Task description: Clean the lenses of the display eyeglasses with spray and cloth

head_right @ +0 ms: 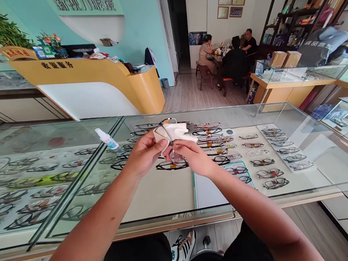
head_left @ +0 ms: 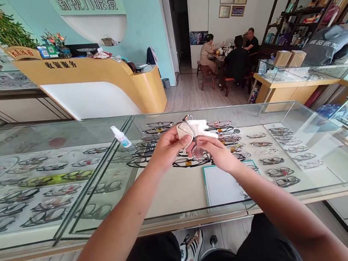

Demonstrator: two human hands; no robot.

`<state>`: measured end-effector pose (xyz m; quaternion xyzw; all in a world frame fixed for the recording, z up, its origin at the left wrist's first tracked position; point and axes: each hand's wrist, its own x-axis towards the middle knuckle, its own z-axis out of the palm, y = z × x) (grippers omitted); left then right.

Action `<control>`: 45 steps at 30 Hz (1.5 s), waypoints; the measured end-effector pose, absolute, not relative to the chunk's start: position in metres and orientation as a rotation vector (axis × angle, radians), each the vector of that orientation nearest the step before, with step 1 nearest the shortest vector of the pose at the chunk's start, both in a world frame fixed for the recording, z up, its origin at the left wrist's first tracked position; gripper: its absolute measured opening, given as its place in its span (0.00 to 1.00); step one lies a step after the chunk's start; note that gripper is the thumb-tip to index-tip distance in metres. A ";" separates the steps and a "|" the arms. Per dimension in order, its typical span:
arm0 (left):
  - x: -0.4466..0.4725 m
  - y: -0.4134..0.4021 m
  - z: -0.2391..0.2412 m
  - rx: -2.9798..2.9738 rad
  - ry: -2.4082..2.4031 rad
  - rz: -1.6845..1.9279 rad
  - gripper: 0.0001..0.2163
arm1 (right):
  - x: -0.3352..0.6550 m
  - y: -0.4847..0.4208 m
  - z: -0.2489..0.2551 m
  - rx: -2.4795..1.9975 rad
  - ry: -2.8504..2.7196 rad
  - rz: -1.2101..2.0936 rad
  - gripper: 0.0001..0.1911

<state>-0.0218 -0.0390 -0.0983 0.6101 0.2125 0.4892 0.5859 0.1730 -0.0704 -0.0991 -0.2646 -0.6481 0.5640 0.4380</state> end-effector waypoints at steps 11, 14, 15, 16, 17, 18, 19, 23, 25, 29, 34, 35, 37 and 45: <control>-0.018 -0.043 -0.100 1.400 0.597 1.264 0.21 | 0.171 -0.069 -0.104 -0.687 -1.692 1.359 0.23; -0.017 -0.045 -0.099 1.398 0.626 1.302 0.19 | 0.171 -0.070 -0.106 -0.689 -1.714 1.365 0.24; -0.017 -0.045 -0.100 1.399 0.638 1.313 0.19 | 0.171 -0.070 -0.107 -0.690 -1.720 1.365 0.24; -0.018 -0.045 -0.100 1.402 0.655 1.326 0.20 | 0.170 -0.071 -0.107 -0.692 -1.724 1.363 0.23; -0.018 -0.044 -0.101 1.408 0.678 1.339 0.20 | 0.170 -0.071 -0.108 -0.693 -1.728 1.361 0.23; -0.019 -0.043 -0.103 1.414 0.705 1.354 0.20 | 0.170 -0.072 -0.108 -0.694 -1.730 1.359 0.22; -0.020 -0.043 -0.104 1.423 0.733 1.367 0.21 | 0.169 -0.072 -0.108 -0.695 -1.732 1.358 0.22; -0.026 -0.037 -0.108 1.487 0.804 1.408 0.23 | 0.168 -0.073 -0.108 -0.708 -1.737 1.362 0.21; -0.030 -0.034 -0.107 1.516 0.808 1.412 0.25 | 0.168 -0.073 -0.107 -0.709 -1.734 1.362 0.22; -0.035 -0.030 -0.103 1.505 0.747 1.362 0.23 | 0.171 -0.070 -0.104 -0.705 -1.697 1.351 0.21; -0.038 -0.028 -0.097 1.432 0.676 1.265 0.21 | 0.178 -0.069 -0.098 -0.729 -1.648 1.338 0.21; -0.038 -0.027 -0.097 1.420 0.657 1.230 0.21 | 0.179 -0.068 -0.098 -0.734 -1.641 1.336 0.21; -0.039 -0.026 -0.099 1.408 0.627 1.185 0.22 | 0.179 -0.068 -0.097 -0.745 -1.627 1.334 0.22; -0.034 -0.029 -0.109 1.426 0.578 1.151 0.25 | 0.178 -0.067 -0.099 -0.727 -1.610 1.384 0.20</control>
